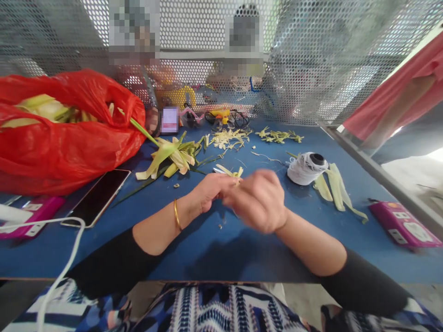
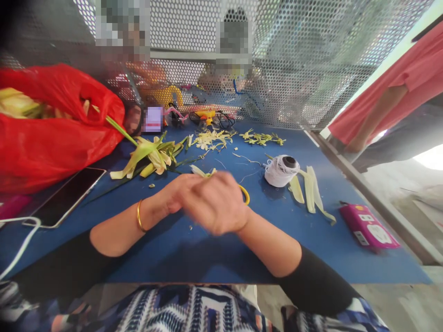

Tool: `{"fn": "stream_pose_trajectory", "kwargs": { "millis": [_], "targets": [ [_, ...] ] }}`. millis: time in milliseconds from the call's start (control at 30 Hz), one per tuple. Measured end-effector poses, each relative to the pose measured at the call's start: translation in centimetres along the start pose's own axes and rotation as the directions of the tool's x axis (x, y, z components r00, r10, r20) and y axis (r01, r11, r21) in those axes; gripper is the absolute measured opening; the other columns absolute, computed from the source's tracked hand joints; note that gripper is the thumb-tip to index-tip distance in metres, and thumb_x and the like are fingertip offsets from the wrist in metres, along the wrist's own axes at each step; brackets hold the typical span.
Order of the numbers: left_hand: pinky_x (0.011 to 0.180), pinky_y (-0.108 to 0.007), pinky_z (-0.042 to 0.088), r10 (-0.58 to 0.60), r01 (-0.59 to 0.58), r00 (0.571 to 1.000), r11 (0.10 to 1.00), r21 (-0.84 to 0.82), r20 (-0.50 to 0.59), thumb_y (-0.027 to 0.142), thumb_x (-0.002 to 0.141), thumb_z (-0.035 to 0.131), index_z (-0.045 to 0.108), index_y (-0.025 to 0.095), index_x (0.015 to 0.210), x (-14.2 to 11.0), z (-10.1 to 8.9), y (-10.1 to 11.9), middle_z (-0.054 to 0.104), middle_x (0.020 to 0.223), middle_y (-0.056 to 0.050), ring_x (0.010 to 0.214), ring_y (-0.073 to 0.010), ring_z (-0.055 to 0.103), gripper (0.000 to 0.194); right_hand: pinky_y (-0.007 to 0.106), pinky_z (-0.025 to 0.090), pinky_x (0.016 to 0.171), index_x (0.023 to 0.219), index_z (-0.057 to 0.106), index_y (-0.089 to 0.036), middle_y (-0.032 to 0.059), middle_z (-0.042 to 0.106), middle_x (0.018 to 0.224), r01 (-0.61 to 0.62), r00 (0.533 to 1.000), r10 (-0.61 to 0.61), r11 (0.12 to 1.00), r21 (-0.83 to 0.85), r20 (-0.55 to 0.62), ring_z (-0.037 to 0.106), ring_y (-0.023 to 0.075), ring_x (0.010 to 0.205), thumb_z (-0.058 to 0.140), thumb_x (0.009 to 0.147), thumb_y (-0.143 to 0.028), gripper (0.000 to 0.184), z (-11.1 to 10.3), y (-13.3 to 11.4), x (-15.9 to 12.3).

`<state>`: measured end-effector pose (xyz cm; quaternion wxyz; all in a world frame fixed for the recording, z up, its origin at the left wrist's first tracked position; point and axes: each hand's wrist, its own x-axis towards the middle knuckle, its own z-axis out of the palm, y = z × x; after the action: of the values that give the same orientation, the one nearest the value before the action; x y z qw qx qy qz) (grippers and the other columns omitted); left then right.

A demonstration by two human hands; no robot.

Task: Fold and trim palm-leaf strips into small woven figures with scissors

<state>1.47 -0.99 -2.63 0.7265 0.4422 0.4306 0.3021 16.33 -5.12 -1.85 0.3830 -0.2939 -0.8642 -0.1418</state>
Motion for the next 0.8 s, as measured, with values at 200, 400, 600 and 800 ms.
{"fn": "stream_pose_trajectory", "kwargs": {
  "millis": [200,400,600,800],
  "targets": [
    [0.055,-0.02,0.04,0.035,-0.065,0.991,0.969,-0.239,-0.128,0.016,0.076,0.072,0.072,0.013,0.071,0.0,-0.1,0.7,0.066,0.066,-0.001,0.06,-0.0094,0.054,0.006,0.036,0.039,0.077,0.091,0.067,-0.02,0.0031,0.066,0.077,0.316,0.934,-0.276,0.934,-0.163,0.227,0.057,0.0168,0.074,0.041,0.1,-0.016,0.027,0.6,0.4,0.6],
    [0.051,-0.018,0.039,0.0,-0.055,0.98,0.961,-0.27,-0.199,0.013,0.076,0.071,0.074,0.009,0.076,0.3,-0.2,0.8,0.066,0.068,-0.003,0.059,-0.0078,0.055,0.005,0.037,0.036,0.078,0.096,0.067,-0.012,0.0093,0.067,0.086,0.296,0.922,-0.191,0.908,-0.295,0.337,0.054,0.0218,0.081,0.039,0.1,-0.011,0.028,1.4,1.3,0.9],
    [0.054,-0.016,0.043,0.044,-0.069,0.993,0.966,-0.247,-0.106,0.017,0.063,0.085,0.069,0.01,0.067,0.2,-0.4,1.3,0.063,0.063,0.001,0.056,-0.0056,0.054,0.018,0.033,0.033,0.071,0.078,0.063,-0.017,0.0042,0.061,0.07,0.205,0.963,-0.13,0.921,-0.33,0.236,0.05,0.0187,0.069,0.039,0.101,-0.01,0.034,1.7,1.4,0.4],
    [0.051,-0.019,0.041,0.054,-0.071,0.994,0.981,-0.18,-0.097,0.023,0.061,0.089,0.069,0.01,0.065,-0.1,-0.6,1.9,0.062,0.057,0.001,0.052,-0.0069,0.053,0.024,0.031,0.034,0.07,0.078,0.063,-0.017,0.0026,0.061,0.069,0.211,0.974,-0.184,0.951,-0.225,0.134,0.051,0.0165,0.068,0.041,0.102,-0.012,0.033,1.6,1.2,0.3]
  ]
}}
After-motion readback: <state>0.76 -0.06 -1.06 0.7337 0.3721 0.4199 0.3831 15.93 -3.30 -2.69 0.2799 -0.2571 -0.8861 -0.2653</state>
